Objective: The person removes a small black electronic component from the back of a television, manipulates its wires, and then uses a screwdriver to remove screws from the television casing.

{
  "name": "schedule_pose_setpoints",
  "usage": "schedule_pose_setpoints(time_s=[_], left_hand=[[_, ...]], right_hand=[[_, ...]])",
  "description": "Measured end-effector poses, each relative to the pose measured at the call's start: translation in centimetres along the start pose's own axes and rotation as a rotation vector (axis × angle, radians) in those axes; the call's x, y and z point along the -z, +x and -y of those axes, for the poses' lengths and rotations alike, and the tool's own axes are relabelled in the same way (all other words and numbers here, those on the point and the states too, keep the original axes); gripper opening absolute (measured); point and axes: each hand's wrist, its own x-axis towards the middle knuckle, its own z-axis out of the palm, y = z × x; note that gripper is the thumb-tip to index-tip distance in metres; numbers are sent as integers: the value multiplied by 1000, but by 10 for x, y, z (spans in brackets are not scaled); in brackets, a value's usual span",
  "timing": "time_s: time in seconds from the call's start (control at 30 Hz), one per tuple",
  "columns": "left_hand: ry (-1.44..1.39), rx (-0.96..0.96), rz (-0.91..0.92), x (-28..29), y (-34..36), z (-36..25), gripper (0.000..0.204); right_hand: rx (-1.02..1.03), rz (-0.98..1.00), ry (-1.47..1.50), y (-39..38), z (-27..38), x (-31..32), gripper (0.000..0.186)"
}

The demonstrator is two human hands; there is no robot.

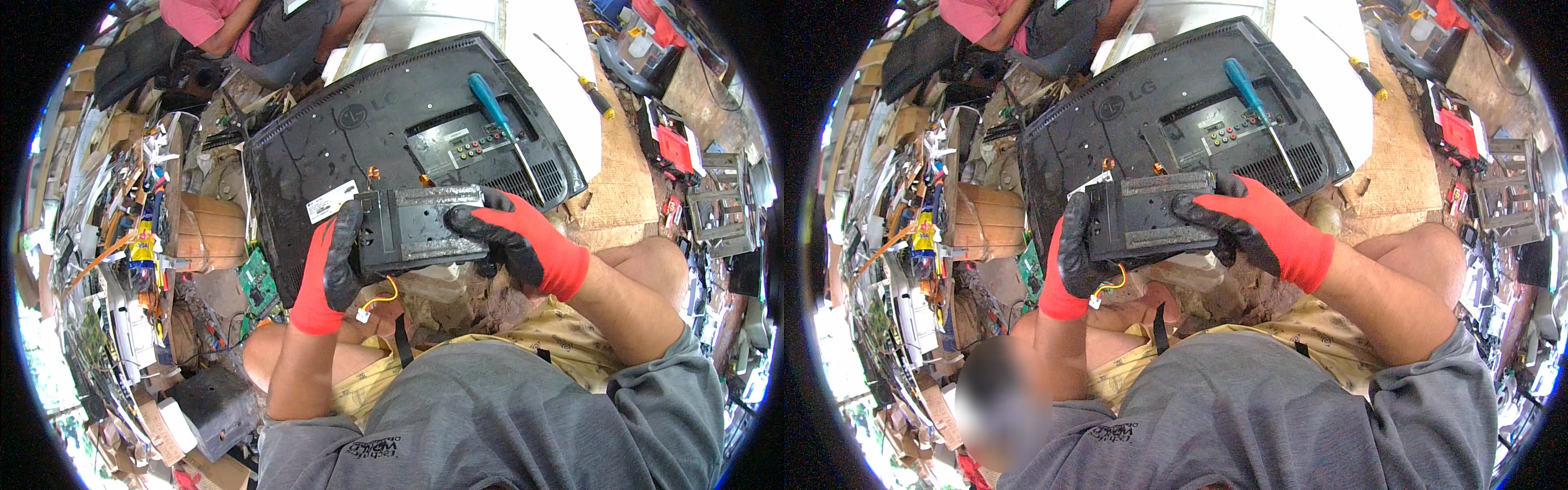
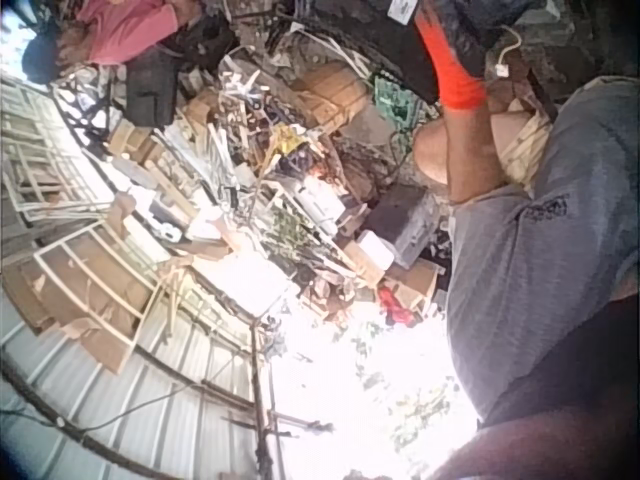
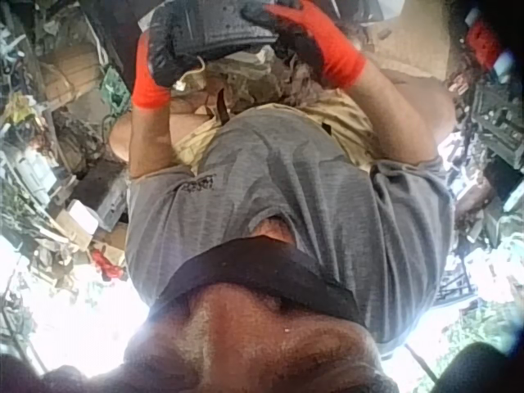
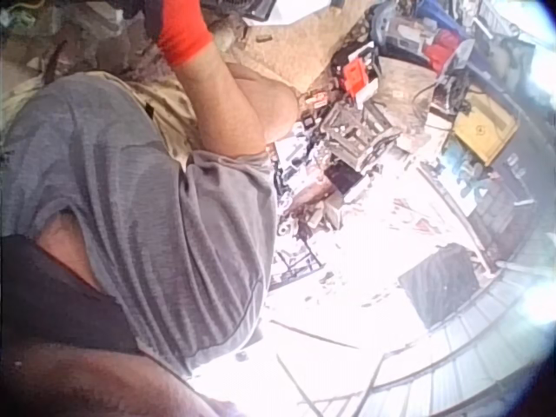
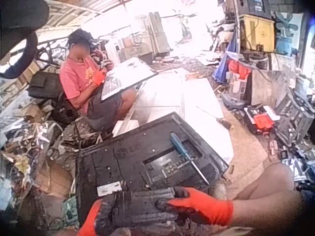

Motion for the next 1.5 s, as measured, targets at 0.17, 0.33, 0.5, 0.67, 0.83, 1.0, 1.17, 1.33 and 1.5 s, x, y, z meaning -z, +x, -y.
schedule_pose_setpoints(time_s=[0.17,0.33,0.5,0.67,0.83,1.0,1.17,1.33,1.5], left_hand=[[292,-95,122,16,4,4,37],[607,-225,188,14,4,3,36],[655,-314,162,14,6,7,32],[448,-15,52,11,3,0,40],[473,-140,63,-2,-2,-6,45],[450,-189,134,-15,-8,-6,90],[569,-175,21,-22,-15,-9,83],[626,-248,10,-3,-10,2,68],[692,-204,2,-7,-12,-4,65]], right_hand=[[55,4,-72,-1,-1,0,36],[-32,17,-23,-2,-2,-2,38],[-53,-34,-19,-2,0,-4,36],[259,-56,-70,6,-12,1,30],[232,-45,-25,8,-19,11,30],[725,-64,-491,18,-27,27,32],[475,37,-17,13,-25,20,38],[180,108,478,6,-7,2,46],[194,62,458,12,-10,9,48]])
